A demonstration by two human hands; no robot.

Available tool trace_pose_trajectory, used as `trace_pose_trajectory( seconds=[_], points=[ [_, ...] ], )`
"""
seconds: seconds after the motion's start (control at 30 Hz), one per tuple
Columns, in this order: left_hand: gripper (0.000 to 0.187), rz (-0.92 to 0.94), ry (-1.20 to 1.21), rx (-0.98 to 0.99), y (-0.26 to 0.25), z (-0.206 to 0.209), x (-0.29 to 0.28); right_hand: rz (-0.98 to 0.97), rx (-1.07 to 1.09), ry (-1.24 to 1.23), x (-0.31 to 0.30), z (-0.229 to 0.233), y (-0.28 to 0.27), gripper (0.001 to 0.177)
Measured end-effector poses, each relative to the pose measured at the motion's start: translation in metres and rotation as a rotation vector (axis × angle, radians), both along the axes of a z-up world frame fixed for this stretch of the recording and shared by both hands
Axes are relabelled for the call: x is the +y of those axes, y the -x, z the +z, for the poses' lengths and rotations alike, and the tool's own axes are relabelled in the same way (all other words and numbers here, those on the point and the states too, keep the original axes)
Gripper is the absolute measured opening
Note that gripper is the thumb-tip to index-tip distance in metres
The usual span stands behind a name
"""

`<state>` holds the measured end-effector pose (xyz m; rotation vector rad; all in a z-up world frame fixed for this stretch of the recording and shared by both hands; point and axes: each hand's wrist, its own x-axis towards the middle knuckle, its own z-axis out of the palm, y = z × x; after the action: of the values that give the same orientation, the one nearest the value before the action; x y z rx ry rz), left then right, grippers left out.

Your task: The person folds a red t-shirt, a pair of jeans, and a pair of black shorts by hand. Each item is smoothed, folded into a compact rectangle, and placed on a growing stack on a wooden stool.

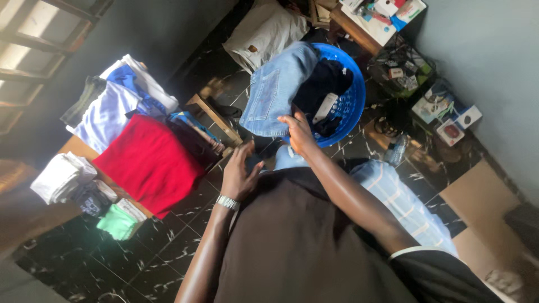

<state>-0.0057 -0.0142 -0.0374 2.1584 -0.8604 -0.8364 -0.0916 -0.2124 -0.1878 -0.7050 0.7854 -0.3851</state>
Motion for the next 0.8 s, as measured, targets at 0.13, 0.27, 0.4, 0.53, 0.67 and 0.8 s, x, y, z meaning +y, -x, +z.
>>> trace_pose_trajectory(
  seconds=[0.13, 0.27, 0.4, 0.53, 0.67, 0.8],
  points=[
    [0.089, -0.067, 0.133, -0.246, -0.004, 0.007, -0.002, 0.019, -0.106, -0.025, 0.029, 0.058, 0.01, 0.051],
    [0.105, -0.11, 0.35, -0.42, -0.004, 0.018, -0.008, 0.033, -0.145, -0.003, 0.062, 0.121, 0.017, 0.051],
    [0.072, -0.02, 0.375, -0.161, -0.003, 0.027, 0.01, -0.055, -0.148, 0.041, 0.102, 0.153, 0.03, 0.048],
    [0.06, -0.097, 0.514, 0.034, 0.001, 0.042, 0.036, -0.022, -0.123, 0.14, 0.129, 0.155, 0.077, 0.042],
    [0.052, -0.224, 0.629, 0.133, 0.001, 0.065, 0.046, -0.042, 0.237, 0.317, 0.088, 0.16, 0.164, 0.069],
    [0.048, -0.524, 0.68, 0.171, 0.002, 0.089, 0.065, -0.717, 0.472, 0.59, 0.048, 0.16, 0.241, 0.038]
  ],
)
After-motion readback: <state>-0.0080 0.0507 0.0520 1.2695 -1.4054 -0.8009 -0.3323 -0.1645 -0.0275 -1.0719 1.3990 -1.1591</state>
